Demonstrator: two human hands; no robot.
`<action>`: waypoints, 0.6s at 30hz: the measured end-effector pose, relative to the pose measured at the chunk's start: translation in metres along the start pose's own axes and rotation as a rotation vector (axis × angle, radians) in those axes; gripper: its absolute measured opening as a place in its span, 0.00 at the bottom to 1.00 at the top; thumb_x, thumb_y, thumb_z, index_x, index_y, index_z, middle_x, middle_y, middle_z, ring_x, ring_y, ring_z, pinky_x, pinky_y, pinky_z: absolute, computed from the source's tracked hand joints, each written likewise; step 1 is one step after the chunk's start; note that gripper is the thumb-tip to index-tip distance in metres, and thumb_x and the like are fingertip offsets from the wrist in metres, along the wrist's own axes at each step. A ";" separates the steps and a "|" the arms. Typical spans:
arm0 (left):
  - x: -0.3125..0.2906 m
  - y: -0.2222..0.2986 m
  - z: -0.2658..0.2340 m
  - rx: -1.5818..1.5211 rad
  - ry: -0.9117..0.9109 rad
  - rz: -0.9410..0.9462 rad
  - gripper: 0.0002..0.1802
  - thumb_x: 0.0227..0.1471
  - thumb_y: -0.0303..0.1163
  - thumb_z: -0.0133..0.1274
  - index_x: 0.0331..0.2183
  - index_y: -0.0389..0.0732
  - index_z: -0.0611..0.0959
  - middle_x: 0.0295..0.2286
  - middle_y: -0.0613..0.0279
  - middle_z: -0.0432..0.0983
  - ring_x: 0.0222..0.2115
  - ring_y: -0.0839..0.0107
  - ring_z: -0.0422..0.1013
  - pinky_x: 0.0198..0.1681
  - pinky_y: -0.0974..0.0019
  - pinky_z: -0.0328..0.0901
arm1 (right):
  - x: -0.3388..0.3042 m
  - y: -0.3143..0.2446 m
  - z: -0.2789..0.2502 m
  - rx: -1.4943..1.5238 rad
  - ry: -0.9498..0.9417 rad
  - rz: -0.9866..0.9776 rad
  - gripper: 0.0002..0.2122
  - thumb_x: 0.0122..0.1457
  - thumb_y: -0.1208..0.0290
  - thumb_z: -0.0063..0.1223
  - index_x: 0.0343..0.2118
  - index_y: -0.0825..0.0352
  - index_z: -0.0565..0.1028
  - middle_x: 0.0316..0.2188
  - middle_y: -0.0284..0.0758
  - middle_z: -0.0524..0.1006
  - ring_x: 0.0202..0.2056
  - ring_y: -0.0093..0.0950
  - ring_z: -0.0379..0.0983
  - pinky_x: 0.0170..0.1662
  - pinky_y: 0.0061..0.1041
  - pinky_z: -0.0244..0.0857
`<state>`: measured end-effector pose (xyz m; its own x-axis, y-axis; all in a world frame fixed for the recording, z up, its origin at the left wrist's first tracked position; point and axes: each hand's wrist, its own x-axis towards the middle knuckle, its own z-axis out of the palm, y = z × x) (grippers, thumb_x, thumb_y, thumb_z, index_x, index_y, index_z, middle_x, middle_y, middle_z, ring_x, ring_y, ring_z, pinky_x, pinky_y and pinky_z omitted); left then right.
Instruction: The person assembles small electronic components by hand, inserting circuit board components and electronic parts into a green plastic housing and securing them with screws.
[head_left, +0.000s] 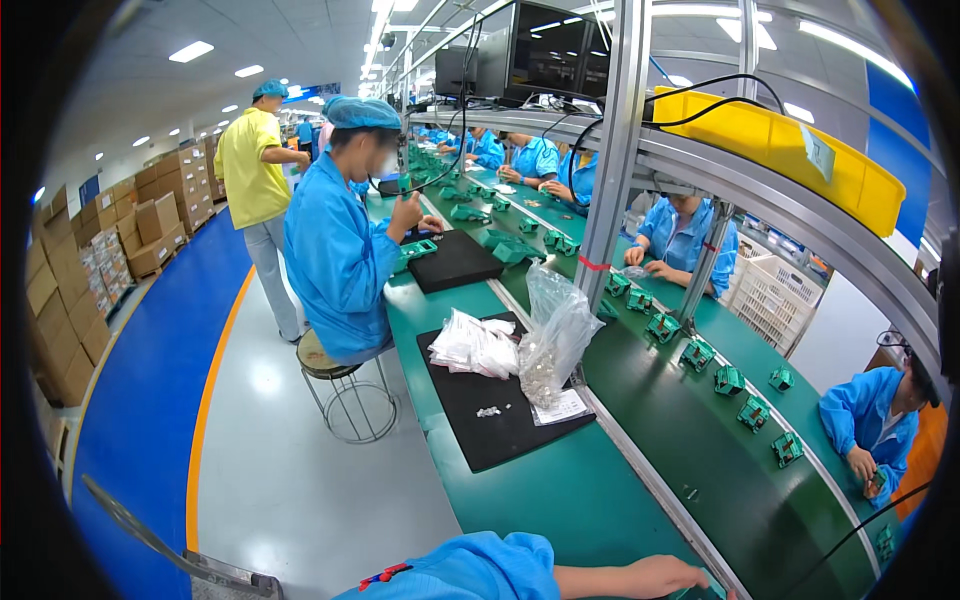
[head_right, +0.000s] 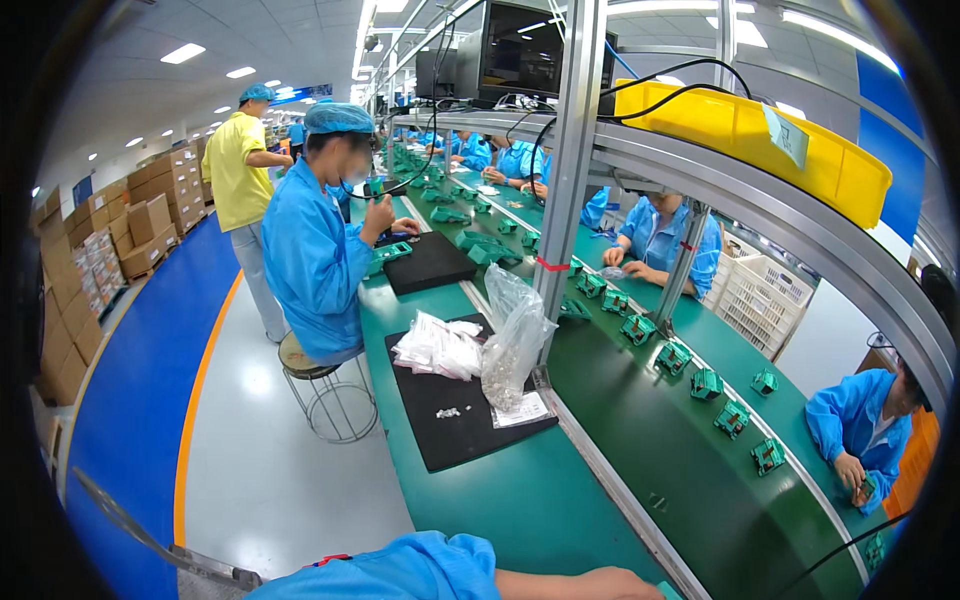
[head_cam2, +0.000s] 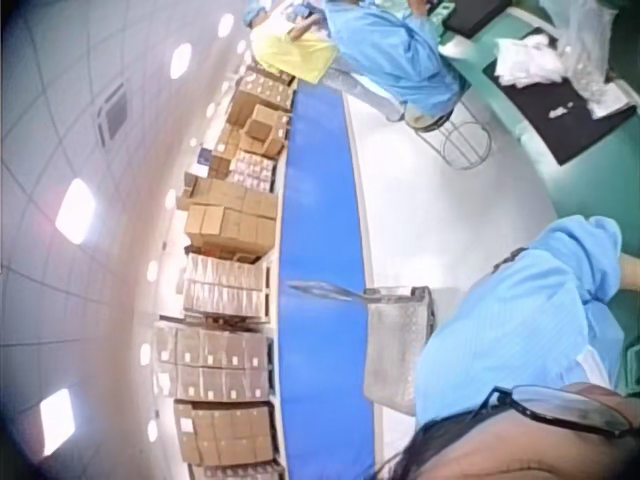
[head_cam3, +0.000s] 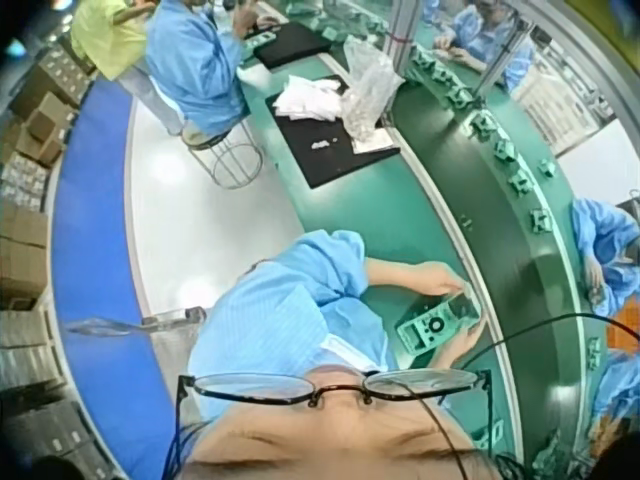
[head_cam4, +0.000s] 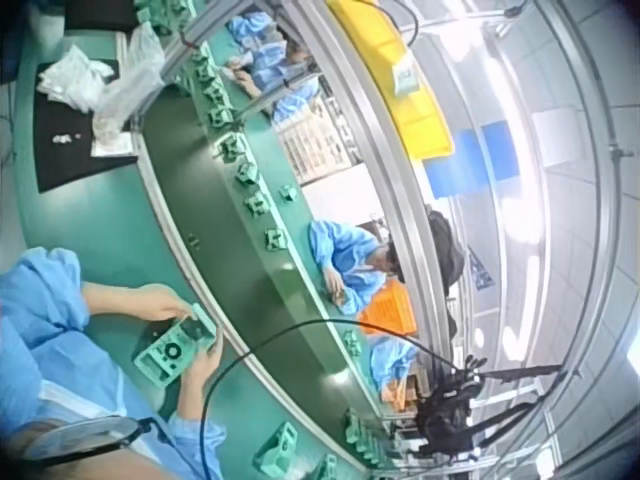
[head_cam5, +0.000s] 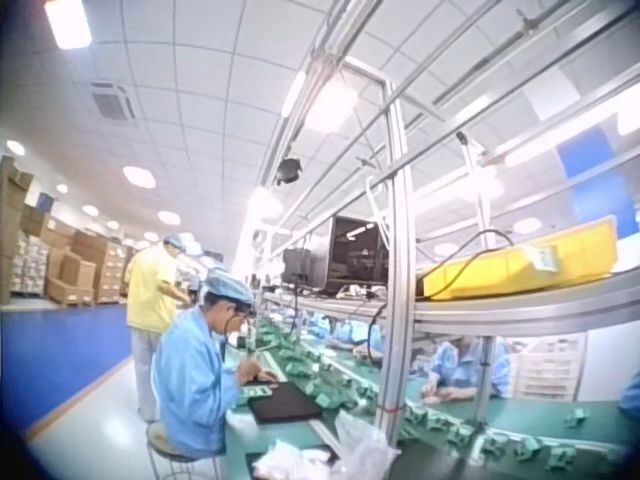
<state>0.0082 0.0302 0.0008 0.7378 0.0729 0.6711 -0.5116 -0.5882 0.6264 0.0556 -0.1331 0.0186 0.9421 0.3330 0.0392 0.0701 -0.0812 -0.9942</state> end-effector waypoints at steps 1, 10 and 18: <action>0.006 0.012 -0.001 -0.001 -0.002 -0.002 0.06 0.49 0.27 0.42 0.28 0.39 0.74 0.18 0.66 0.68 0.18 0.74 0.65 0.23 0.70 0.61 | 0.002 0.001 0.001 0.000 0.001 0.003 0.20 0.52 0.75 0.41 0.50 0.71 0.57 0.51 0.43 0.56 0.50 0.37 0.54 0.49 0.30 0.50; -0.011 0.038 0.045 -1.760 0.386 -1.290 0.11 0.47 0.34 0.39 0.21 0.39 0.72 0.15 0.65 0.65 0.16 0.73 0.62 0.20 0.70 0.58 | -0.009 -0.041 0.001 -0.535 -0.136 -0.728 0.14 0.51 0.69 0.45 0.40 0.68 0.66 0.39 0.45 0.65 0.41 0.39 0.61 0.44 0.35 0.54; -0.033 0.054 0.045 -1.684 0.209 -1.267 0.14 0.50 0.38 0.38 0.23 0.41 0.74 0.21 0.65 0.70 0.20 0.74 0.66 0.21 0.73 0.61 | -0.031 -0.067 0.013 -1.040 -0.409 -0.802 0.09 0.41 0.69 0.52 0.28 0.62 0.69 0.28 0.39 0.67 0.32 0.40 0.63 0.35 0.37 0.57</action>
<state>-0.0239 -0.0401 -0.0051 0.9293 -0.1116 -0.3520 0.2090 0.9449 0.2520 0.0173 -0.1262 0.0831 0.3773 0.8577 0.3492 0.9255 -0.3362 -0.1741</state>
